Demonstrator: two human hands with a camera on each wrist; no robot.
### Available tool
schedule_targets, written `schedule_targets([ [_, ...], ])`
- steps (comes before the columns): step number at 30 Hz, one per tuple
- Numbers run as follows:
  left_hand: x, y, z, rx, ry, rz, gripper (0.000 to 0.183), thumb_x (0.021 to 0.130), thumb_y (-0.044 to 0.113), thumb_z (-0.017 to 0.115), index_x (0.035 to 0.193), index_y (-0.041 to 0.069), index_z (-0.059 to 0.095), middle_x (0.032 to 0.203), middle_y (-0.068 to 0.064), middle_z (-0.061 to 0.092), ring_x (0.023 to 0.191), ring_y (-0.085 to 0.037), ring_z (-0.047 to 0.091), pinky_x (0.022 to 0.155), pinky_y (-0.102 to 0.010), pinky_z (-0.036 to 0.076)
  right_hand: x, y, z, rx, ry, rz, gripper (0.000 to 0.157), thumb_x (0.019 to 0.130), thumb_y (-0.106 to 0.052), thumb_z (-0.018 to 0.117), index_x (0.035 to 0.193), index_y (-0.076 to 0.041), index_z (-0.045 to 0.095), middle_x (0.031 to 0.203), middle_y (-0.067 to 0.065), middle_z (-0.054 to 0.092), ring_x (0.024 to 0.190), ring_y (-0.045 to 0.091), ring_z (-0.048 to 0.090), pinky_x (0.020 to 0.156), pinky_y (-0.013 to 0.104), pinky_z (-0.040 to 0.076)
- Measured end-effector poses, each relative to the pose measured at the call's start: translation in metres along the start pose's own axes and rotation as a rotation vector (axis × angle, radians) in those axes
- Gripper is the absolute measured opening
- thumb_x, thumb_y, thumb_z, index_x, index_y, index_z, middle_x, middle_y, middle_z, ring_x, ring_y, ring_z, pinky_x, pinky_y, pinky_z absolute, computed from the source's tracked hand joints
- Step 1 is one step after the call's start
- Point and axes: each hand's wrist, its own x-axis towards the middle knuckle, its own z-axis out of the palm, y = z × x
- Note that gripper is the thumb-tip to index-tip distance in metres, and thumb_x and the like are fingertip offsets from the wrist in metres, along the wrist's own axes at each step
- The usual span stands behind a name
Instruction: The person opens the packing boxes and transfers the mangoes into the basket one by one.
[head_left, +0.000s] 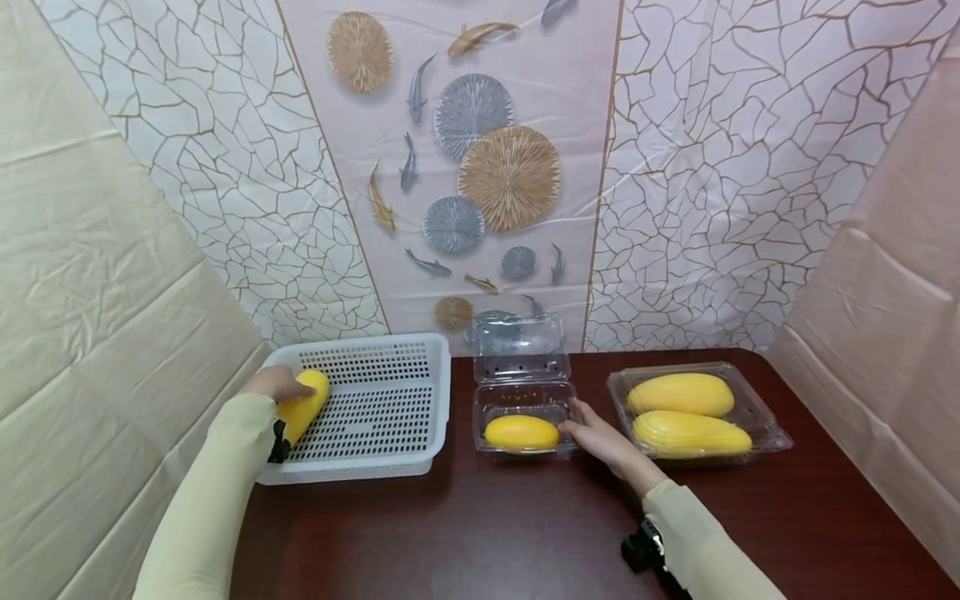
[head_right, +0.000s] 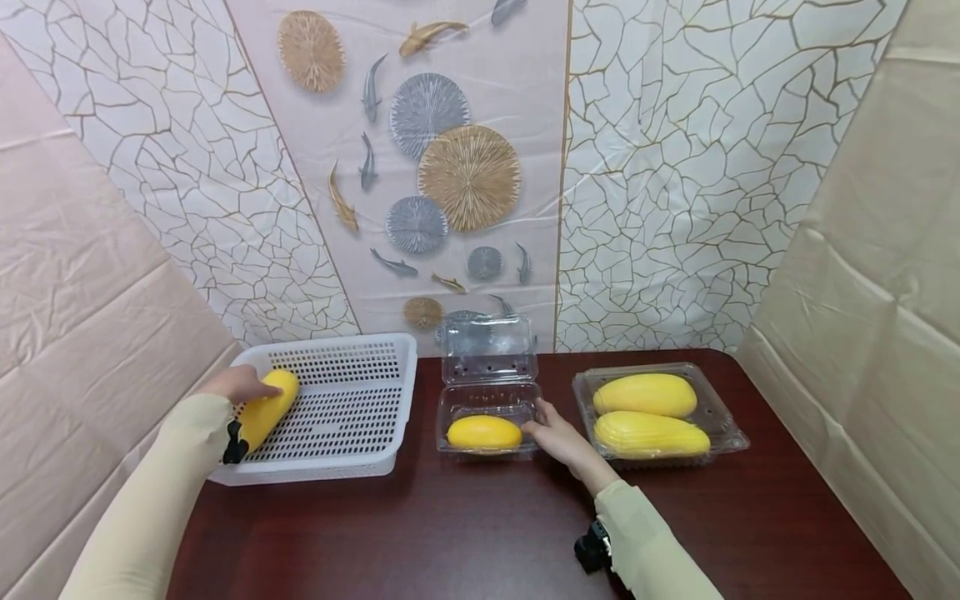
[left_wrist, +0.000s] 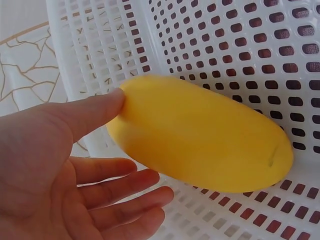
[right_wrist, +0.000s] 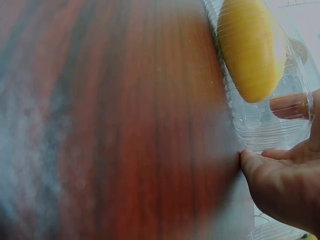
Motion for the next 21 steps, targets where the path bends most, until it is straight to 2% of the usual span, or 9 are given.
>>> schedule_targets([
  [5, -0.0001, 0.0035, 0.0027, -0.005, -0.012, 0.015, 0.058, 0.095, 0.030, 0.066, 0.121, -0.020, 0.053, 0.101, -0.026, 0.062, 0.092, -0.035, 0.061, 0.082, -0.047, 0.054, -0.0002, 0.0007, -0.0003, 0.003, 0.006, 0.001, 0.074, 0.103, -0.020, 0.050, 0.157, 0.009, 0.008, 0.160, 0.035, 0.013, 0.148, 0.047, 0.014, 0.117, 0.058, 0.022],
  [13, -0.0070, 0.0080, 0.0038, 0.008, 0.001, 0.006, 0.058, 0.094, 0.029, 0.067, 0.121, -0.020, 0.053, 0.101, -0.026, 0.061, 0.090, -0.033, 0.058, 0.086, -0.050, 0.051, 0.0009, 0.0026, 0.0004, -0.002, 0.011, -0.006, 0.074, 0.103, -0.020, 0.050, 0.156, 0.009, 0.008, 0.160, 0.035, 0.013, 0.148, 0.047, 0.015, 0.118, 0.057, 0.021],
  [21, -0.0028, 0.0063, 0.0087, -0.036, -0.013, -0.003, 0.069, 0.092, 0.031, 0.069, 0.130, -0.022, 0.046, 0.122, -0.036, 0.055, 0.100, -0.038, 0.058, 0.094, -0.054, 0.048, 0.0000, 0.0023, 0.0003, -0.004, 0.010, -0.006, 0.075, 0.102, -0.021, 0.051, 0.157, 0.009, 0.008, 0.160, 0.034, 0.013, 0.149, 0.047, 0.014, 0.118, 0.057, 0.020],
])
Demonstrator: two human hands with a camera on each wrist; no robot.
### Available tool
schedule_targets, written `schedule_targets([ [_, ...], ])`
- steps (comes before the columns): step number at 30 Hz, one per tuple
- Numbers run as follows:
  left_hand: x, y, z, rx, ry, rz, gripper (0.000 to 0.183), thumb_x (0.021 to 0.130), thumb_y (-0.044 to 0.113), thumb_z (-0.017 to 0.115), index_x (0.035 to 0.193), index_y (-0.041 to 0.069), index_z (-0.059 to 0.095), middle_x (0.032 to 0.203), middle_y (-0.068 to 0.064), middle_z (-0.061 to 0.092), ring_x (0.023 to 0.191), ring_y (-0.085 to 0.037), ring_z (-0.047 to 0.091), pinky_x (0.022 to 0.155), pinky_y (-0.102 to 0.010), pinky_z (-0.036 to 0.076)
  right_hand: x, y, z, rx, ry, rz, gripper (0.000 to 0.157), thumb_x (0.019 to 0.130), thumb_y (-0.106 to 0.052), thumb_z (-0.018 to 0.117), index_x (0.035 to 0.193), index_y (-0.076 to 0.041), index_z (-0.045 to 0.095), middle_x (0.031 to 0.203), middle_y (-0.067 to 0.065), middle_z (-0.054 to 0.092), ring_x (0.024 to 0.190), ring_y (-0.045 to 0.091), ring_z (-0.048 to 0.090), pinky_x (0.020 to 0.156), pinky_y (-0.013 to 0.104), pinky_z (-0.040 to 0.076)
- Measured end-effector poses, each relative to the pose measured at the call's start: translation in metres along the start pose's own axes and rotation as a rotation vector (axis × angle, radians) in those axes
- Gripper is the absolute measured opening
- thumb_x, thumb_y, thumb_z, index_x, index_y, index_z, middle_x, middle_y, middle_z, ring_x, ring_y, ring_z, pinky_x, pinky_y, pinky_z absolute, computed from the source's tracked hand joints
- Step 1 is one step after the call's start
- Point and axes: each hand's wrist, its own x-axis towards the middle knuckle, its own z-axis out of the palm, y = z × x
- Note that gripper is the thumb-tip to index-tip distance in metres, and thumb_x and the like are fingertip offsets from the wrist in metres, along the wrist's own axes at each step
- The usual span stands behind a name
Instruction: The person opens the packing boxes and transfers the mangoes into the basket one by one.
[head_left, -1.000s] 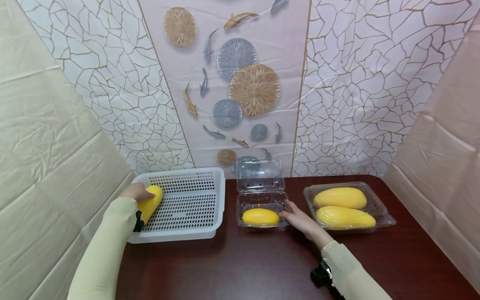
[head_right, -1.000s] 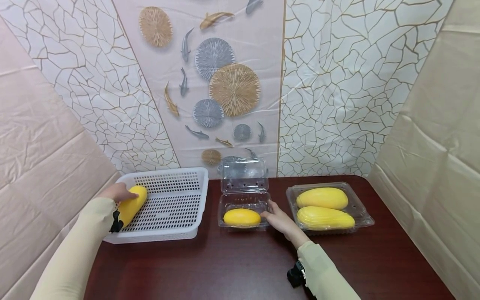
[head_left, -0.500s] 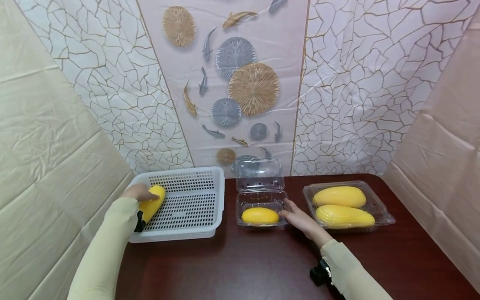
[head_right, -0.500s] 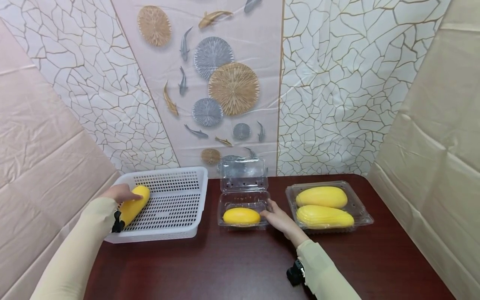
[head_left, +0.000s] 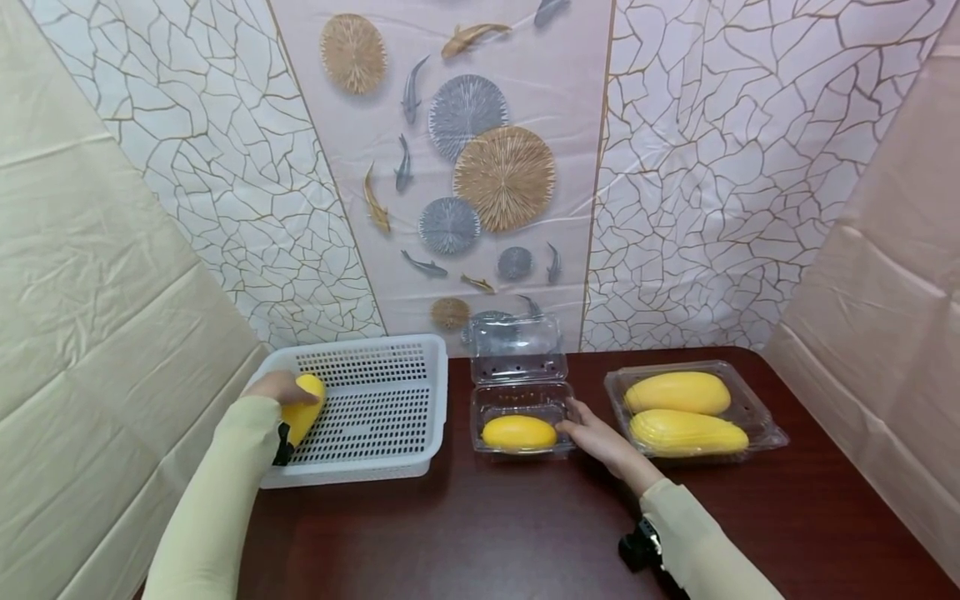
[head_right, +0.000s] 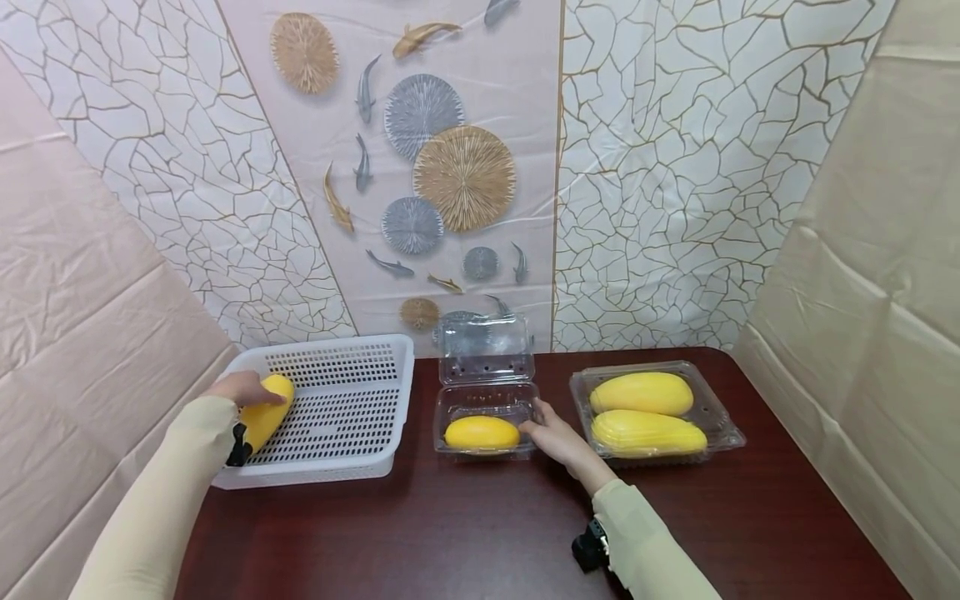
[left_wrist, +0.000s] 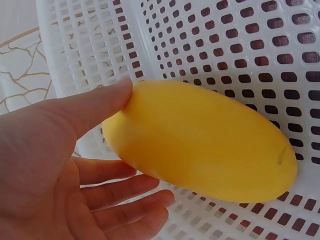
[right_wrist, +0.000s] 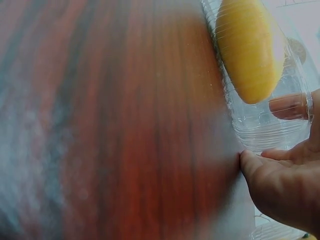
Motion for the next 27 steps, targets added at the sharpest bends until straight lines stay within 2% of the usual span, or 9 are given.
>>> schedule_targets([
  [6, 0.008, 0.001, 0.003, 0.010, -0.003, -0.013, 0.069, 0.089, 0.033, 0.074, 0.126, -0.019, 0.051, 0.117, -0.032, 0.059, 0.097, -0.036, 0.059, 0.089, -0.052, 0.051, 0.000, 0.000, -0.001, 0.001, 0.005, -0.004, 0.075, 0.102, -0.021, 0.051, 0.157, 0.009, 0.009, 0.160, 0.034, 0.014, 0.148, 0.047, 0.015, 0.118, 0.057, 0.021],
  [11, 0.012, 0.001, 0.006, -0.057, -0.003, -0.067, 0.069, 0.086, 0.030, 0.078, 0.127, -0.019, 0.051, 0.119, -0.032, 0.059, 0.101, -0.039, 0.059, 0.091, -0.054, 0.050, 0.001, 0.001, -0.001, 0.009, 0.007, -0.001, 0.075, 0.102, -0.021, 0.051, 0.157, 0.008, 0.009, 0.160, 0.034, 0.014, 0.148, 0.047, 0.015, 0.117, 0.058, 0.022],
  [18, 0.012, 0.005, 0.010, 0.010, 0.016, -0.093, 0.063, 0.085, 0.028, 0.077, 0.121, -0.018, 0.056, 0.109, -0.030, 0.061, 0.096, -0.038, 0.059, 0.090, -0.053, 0.049, 0.000, 0.001, 0.000, 0.016, 0.008, -0.006, 0.075, 0.102, -0.020, 0.052, 0.157, 0.009, 0.010, 0.159, 0.035, 0.015, 0.148, 0.048, 0.017, 0.116, 0.058, 0.023],
  [20, 0.013, 0.006, 0.011, -0.004, 0.022, -0.110, 0.064, 0.085, 0.028, 0.078, 0.123, -0.018, 0.055, 0.110, -0.030, 0.061, 0.097, -0.038, 0.058, 0.090, -0.053, 0.049, 0.000, 0.001, 0.000, 0.014, 0.009, -0.005, 0.075, 0.101, -0.021, 0.052, 0.157, 0.009, 0.010, 0.159, 0.035, 0.015, 0.148, 0.047, 0.017, 0.117, 0.058, 0.023],
  [27, 0.020, 0.003, 0.014, -0.024, 0.043, -0.092, 0.066, 0.082, 0.027, 0.080, 0.124, -0.017, 0.054, 0.105, -0.029, 0.062, 0.093, -0.039, 0.061, 0.082, -0.052, 0.053, -0.002, 0.000, -0.001, 0.019, 0.010, -0.011, 0.073, 0.102, -0.019, 0.051, 0.157, 0.009, 0.011, 0.159, 0.035, 0.016, 0.148, 0.047, 0.017, 0.116, 0.058, 0.025],
])
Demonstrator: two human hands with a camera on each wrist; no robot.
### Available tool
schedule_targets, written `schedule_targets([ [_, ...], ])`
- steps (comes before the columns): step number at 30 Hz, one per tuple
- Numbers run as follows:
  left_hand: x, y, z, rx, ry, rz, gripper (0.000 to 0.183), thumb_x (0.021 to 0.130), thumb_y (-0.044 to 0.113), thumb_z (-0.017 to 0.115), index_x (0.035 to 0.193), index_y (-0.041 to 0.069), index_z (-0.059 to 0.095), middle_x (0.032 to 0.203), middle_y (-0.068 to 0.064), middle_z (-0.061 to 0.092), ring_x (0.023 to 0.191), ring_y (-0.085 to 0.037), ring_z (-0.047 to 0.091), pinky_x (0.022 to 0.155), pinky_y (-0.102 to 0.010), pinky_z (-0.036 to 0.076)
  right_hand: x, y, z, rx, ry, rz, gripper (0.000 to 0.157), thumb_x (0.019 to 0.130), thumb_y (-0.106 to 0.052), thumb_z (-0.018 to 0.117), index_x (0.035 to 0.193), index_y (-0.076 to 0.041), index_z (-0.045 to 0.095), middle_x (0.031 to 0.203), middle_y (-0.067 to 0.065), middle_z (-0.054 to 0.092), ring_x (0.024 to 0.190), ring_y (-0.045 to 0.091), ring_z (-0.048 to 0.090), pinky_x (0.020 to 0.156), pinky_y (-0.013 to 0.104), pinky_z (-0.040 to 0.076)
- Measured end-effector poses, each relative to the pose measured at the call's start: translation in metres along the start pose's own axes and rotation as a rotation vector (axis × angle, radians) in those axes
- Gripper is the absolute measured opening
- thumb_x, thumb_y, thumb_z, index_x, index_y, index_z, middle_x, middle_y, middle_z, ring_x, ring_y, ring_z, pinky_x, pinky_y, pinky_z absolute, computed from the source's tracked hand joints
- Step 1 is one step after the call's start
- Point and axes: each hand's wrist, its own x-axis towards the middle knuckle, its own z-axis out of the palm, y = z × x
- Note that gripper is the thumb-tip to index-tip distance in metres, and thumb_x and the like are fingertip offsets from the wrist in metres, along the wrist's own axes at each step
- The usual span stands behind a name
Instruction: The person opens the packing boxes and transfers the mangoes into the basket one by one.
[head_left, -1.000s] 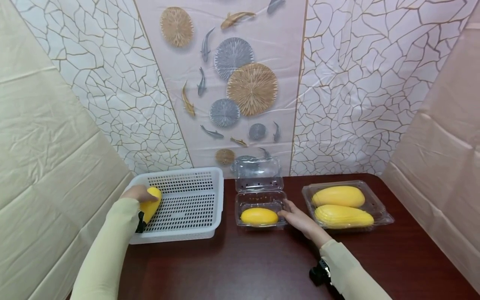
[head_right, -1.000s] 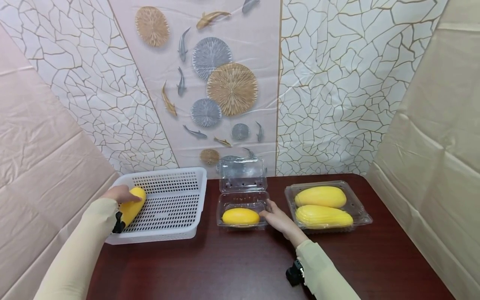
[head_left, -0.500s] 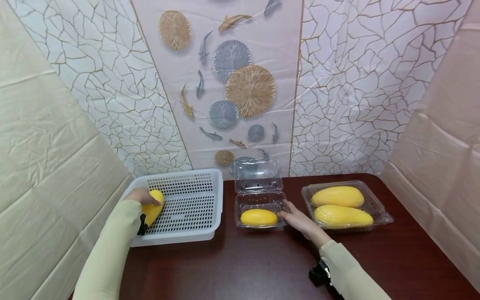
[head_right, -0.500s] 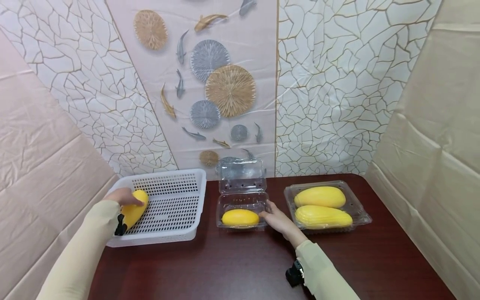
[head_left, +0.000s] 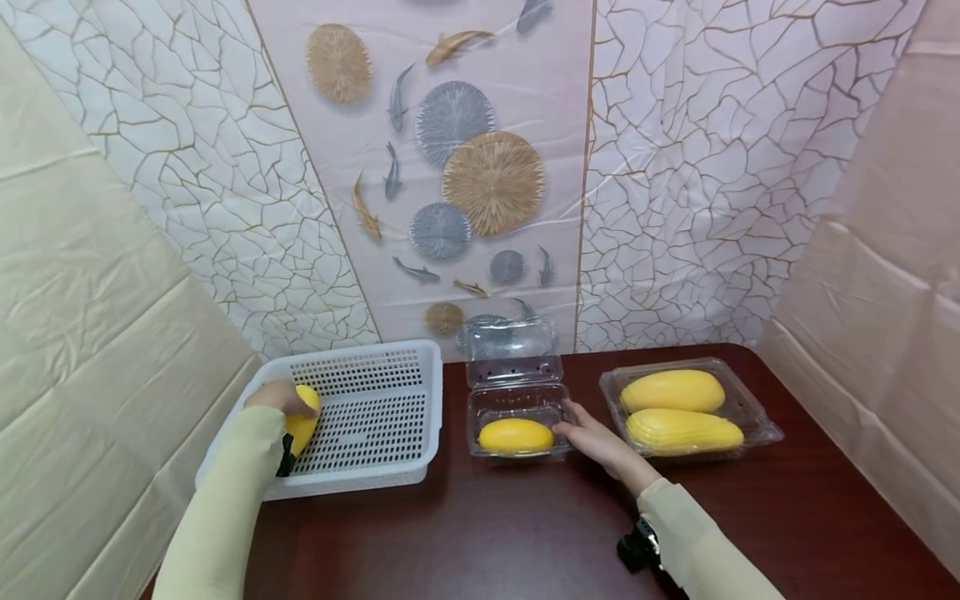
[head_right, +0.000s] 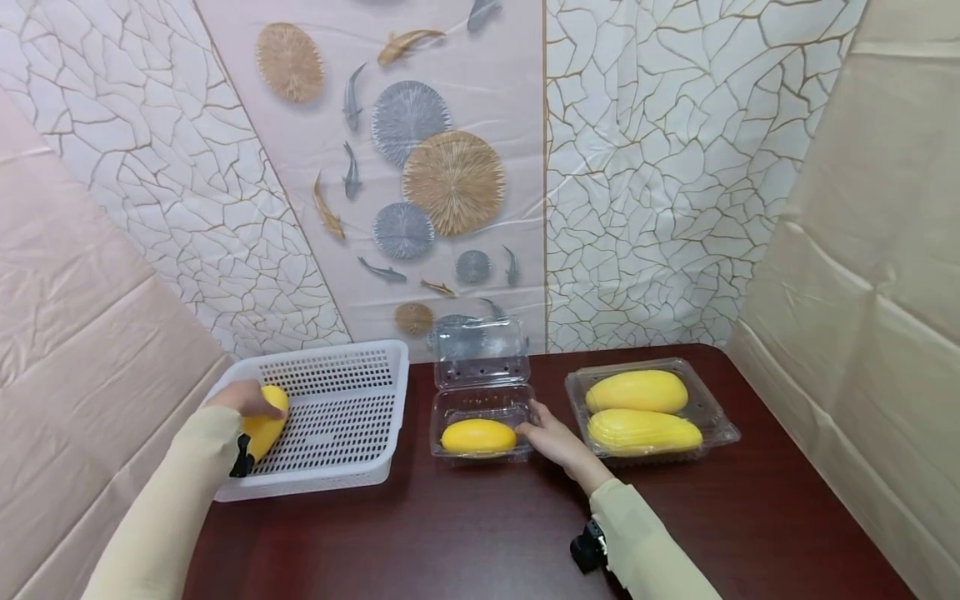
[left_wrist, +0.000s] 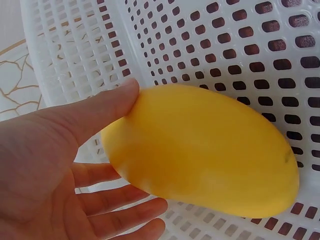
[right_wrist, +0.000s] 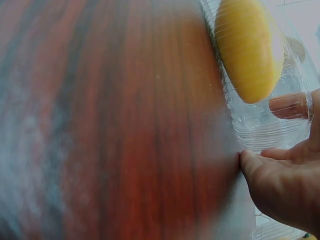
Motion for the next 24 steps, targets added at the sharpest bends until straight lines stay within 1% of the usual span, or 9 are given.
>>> schedule_targets([
  [2, 0.0019, -0.0027, 0.0026, -0.014, 0.004, 0.002, 0.068, 0.081, 0.027, 0.081, 0.125, -0.016, 0.053, 0.106, -0.029, 0.062, 0.093, -0.039, 0.060, 0.082, -0.053, 0.053, -0.0008, -0.0013, -0.0001, -0.002, -0.004, 0.001, 0.073, 0.103, -0.019, 0.050, 0.157, 0.009, 0.011, 0.159, 0.035, 0.016, 0.148, 0.047, 0.017, 0.116, 0.059, 0.025],
  [4, 0.0039, -0.0044, 0.0046, -0.005, 0.010, 0.009, 0.070, 0.080, 0.029, 0.081, 0.126, -0.016, 0.053, 0.107, -0.028, 0.062, 0.092, -0.038, 0.060, 0.082, -0.052, 0.052, -0.0018, -0.0021, 0.0000, -0.001, -0.003, 0.003, 0.072, 0.103, -0.019, 0.050, 0.157, 0.009, 0.011, 0.159, 0.035, 0.016, 0.148, 0.047, 0.017, 0.116, 0.058, 0.025],
  [10, 0.0062, -0.0043, 0.0060, 0.048, 0.037, 0.035, 0.073, 0.080, 0.033, 0.081, 0.126, -0.016, 0.053, 0.106, -0.027, 0.063, 0.091, -0.037, 0.060, 0.084, -0.054, 0.051, -0.0024, -0.0023, -0.0001, 0.002, 0.003, -0.004, 0.072, 0.102, -0.019, 0.051, 0.157, 0.008, 0.012, 0.159, 0.035, 0.017, 0.148, 0.047, 0.017, 0.116, 0.059, 0.024],
  [17, 0.0060, -0.0030, 0.0064, 0.090, 0.061, 0.047, 0.075, 0.081, 0.034, 0.080, 0.128, -0.017, 0.050, 0.109, -0.031, 0.062, 0.092, -0.038, 0.059, 0.086, -0.055, 0.050, -0.0021, -0.0003, 0.0001, 0.012, -0.005, -0.005, 0.072, 0.102, -0.019, 0.051, 0.157, 0.007, 0.012, 0.160, 0.034, 0.017, 0.148, 0.047, 0.017, 0.116, 0.059, 0.024],
  [21, 0.0068, -0.0031, 0.0090, 0.090, 0.072, 0.053, 0.076, 0.081, 0.032, 0.080, 0.129, -0.017, 0.048, 0.108, -0.031, 0.061, 0.091, -0.038, 0.059, 0.085, -0.054, 0.050, -0.0018, 0.0007, 0.0000, 0.013, -0.003, -0.006, 0.072, 0.102, -0.019, 0.052, 0.157, 0.007, 0.013, 0.159, 0.034, 0.017, 0.148, 0.047, 0.018, 0.116, 0.059, 0.024],
  [24, 0.0059, -0.0025, 0.0088, 0.079, 0.069, 0.070, 0.077, 0.081, 0.032, 0.082, 0.129, -0.017, 0.046, 0.106, -0.030, 0.061, 0.089, -0.038, 0.059, 0.083, -0.053, 0.051, -0.0023, -0.0006, -0.0009, 0.012, -0.006, -0.006, 0.072, 0.102, -0.019, 0.051, 0.157, 0.008, 0.012, 0.160, 0.034, 0.016, 0.148, 0.047, 0.017, 0.116, 0.059, 0.024],
])
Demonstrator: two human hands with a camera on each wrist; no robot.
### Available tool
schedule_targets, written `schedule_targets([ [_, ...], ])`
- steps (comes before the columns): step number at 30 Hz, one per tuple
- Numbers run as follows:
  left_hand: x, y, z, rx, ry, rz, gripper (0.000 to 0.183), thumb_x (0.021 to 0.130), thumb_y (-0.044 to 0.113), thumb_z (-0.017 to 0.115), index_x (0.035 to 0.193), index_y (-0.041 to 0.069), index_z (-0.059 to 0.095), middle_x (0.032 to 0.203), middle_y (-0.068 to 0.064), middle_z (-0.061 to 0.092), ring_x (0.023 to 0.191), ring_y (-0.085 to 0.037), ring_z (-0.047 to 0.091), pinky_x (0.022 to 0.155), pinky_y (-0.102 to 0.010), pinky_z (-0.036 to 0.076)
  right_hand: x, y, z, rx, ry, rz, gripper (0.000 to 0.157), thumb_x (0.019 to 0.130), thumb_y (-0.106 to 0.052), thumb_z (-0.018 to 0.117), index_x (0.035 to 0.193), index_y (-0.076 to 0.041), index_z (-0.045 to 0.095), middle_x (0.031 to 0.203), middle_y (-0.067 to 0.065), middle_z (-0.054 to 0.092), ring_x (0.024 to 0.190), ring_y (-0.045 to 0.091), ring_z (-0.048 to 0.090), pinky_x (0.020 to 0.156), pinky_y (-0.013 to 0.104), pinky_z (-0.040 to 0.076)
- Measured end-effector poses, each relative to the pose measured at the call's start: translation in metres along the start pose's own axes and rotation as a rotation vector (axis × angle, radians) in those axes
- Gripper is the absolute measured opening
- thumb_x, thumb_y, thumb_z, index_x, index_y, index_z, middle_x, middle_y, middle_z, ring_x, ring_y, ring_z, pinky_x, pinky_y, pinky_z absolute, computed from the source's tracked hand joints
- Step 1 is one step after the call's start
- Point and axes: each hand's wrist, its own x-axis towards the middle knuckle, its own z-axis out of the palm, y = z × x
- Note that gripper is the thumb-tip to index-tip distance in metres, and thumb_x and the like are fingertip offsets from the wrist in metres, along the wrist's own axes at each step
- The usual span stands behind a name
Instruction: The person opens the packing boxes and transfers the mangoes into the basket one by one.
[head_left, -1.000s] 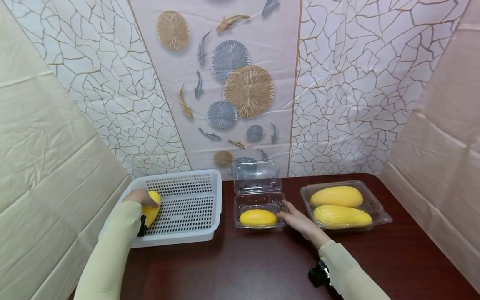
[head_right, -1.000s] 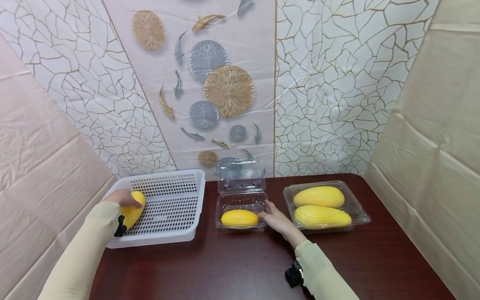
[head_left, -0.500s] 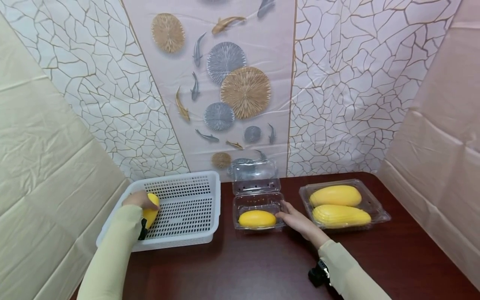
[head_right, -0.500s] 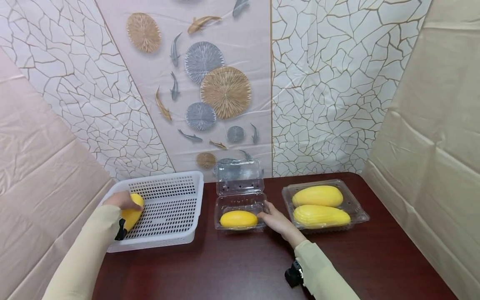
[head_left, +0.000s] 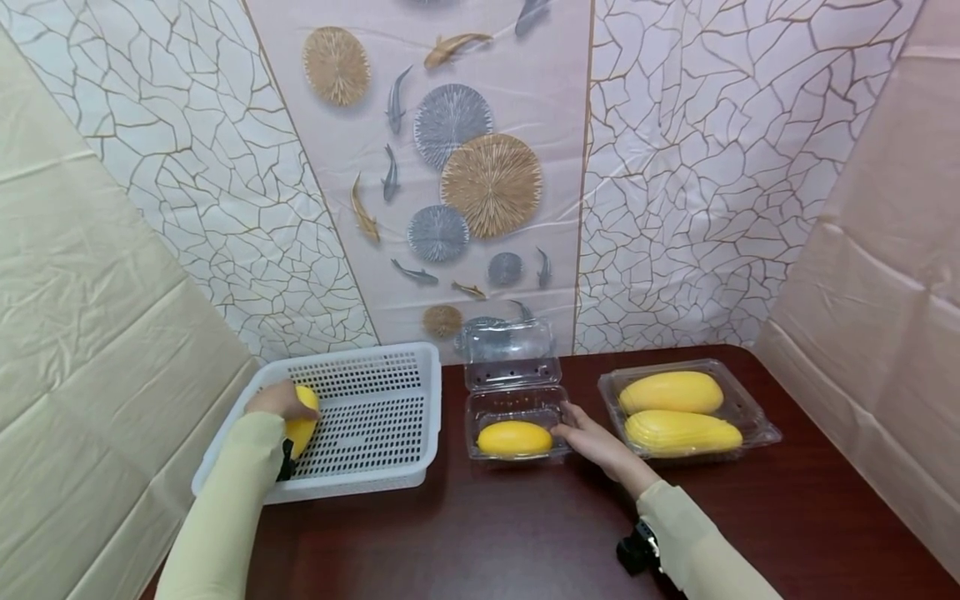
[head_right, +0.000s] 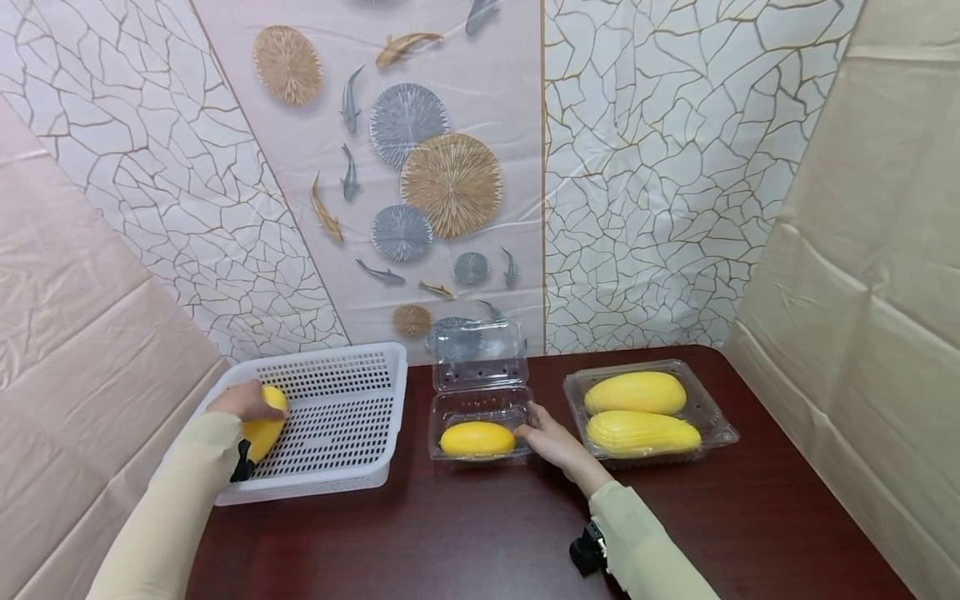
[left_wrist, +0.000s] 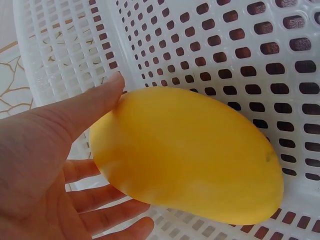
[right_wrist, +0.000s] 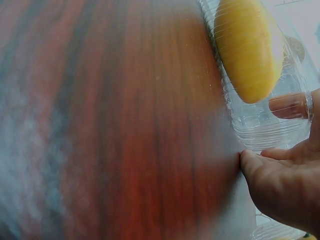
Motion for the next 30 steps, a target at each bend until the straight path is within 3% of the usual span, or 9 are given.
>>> schedule_targets([
  [7, -0.007, 0.004, -0.005, -0.007, -0.008, 0.038, 0.082, 0.081, 0.032, 0.082, 0.133, -0.018, 0.043, 0.113, -0.033, 0.058, 0.093, -0.039, 0.058, 0.085, -0.054, 0.051, 0.001, 0.000, -0.001, -0.003, -0.006, 0.000, 0.073, 0.102, -0.020, 0.051, 0.157, 0.007, 0.011, 0.160, 0.034, 0.016, 0.148, 0.047, 0.016, 0.117, 0.059, 0.023],
  [16, -0.016, 0.016, -0.019, 0.024, 0.019, 0.080, 0.090, 0.088, 0.033, 0.074, 0.145, -0.019, 0.029, 0.139, -0.042, 0.043, 0.122, -0.054, 0.049, 0.102, -0.062, 0.042, 0.003, -0.001, 0.000, -0.012, -0.008, 0.013, 0.074, 0.102, -0.020, 0.051, 0.157, 0.008, 0.010, 0.160, 0.034, 0.015, 0.148, 0.046, 0.016, 0.117, 0.058, 0.023],
  [22, -0.021, 0.034, -0.029, 0.043, 0.050, 0.149, 0.091, 0.090, 0.038, 0.072, 0.146, -0.019, 0.028, 0.142, -0.043, 0.038, 0.127, -0.056, 0.044, 0.104, -0.064, 0.039, 0.003, -0.002, -0.001, -0.015, -0.004, 0.016, 0.074, 0.102, -0.020, 0.051, 0.157, 0.008, 0.010, 0.160, 0.034, 0.015, 0.148, 0.046, 0.016, 0.117, 0.058, 0.022],
  [30, -0.014, 0.064, -0.028, 0.003, 0.080, 0.227, 0.092, 0.091, 0.040, 0.072, 0.154, -0.009, 0.025, 0.151, -0.037, 0.032, 0.136, -0.055, 0.036, 0.108, -0.067, 0.032, 0.003, -0.001, 0.000, -0.013, -0.006, 0.024, 0.075, 0.102, -0.021, 0.051, 0.157, 0.008, 0.009, 0.161, 0.033, 0.014, 0.149, 0.045, 0.015, 0.117, 0.057, 0.022],
])
